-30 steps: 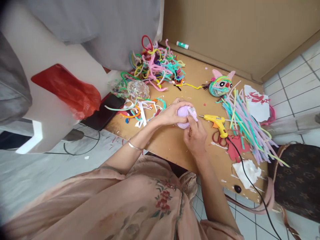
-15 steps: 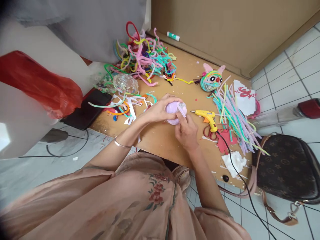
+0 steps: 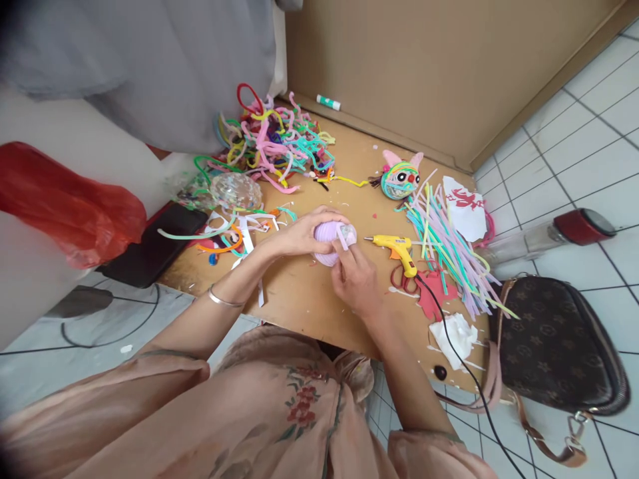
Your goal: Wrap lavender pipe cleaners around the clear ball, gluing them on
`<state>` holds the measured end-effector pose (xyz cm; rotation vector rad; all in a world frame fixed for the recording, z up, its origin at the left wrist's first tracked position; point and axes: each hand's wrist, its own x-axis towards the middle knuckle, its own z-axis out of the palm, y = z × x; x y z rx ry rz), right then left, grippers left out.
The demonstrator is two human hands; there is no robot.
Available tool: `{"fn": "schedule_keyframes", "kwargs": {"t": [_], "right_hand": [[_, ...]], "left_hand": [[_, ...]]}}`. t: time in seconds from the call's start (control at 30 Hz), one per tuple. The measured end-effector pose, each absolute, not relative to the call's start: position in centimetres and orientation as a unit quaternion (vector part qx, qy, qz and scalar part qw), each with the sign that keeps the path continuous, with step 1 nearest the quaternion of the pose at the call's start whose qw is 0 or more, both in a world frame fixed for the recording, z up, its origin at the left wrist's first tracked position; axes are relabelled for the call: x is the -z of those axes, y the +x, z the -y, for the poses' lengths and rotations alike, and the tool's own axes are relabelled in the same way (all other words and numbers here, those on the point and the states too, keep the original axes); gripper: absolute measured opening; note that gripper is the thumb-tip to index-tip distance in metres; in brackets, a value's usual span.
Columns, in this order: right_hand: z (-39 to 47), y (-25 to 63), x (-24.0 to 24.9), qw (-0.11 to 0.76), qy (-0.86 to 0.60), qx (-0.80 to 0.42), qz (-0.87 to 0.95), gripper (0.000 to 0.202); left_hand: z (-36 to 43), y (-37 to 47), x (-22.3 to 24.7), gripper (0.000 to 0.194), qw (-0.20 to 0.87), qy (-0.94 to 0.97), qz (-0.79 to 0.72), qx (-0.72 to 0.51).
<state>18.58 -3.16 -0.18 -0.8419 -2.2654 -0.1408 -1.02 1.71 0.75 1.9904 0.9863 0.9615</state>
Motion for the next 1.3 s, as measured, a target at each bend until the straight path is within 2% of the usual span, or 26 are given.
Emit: {"fn": "schedule_keyframes", "kwargs": {"t": [0.4, 0.83, 1.3], "right_hand": [[2.6, 18.3, -0.5, 0.321, -0.326, 0.034, 0.889, 0.039], [2.6, 17.9, 0.3, 0.372, -0.334, 0.055, 0.864, 0.048], [2.9, 18.1, 0.3, 0.384, -0.351, 0.015, 0.854, 0.044]], "left_hand": [[-2.0, -1.6, -0.6, 0.053, 0.359, 0.774, -0.376, -0.362], [-1.5, -1.6, -0.9, 0.053, 0.368, 0.776, -0.367, -0.358], [-1.2, -1.5, -1.6, 0.056, 0.363, 0.79, -0.377, -0.32]]}}
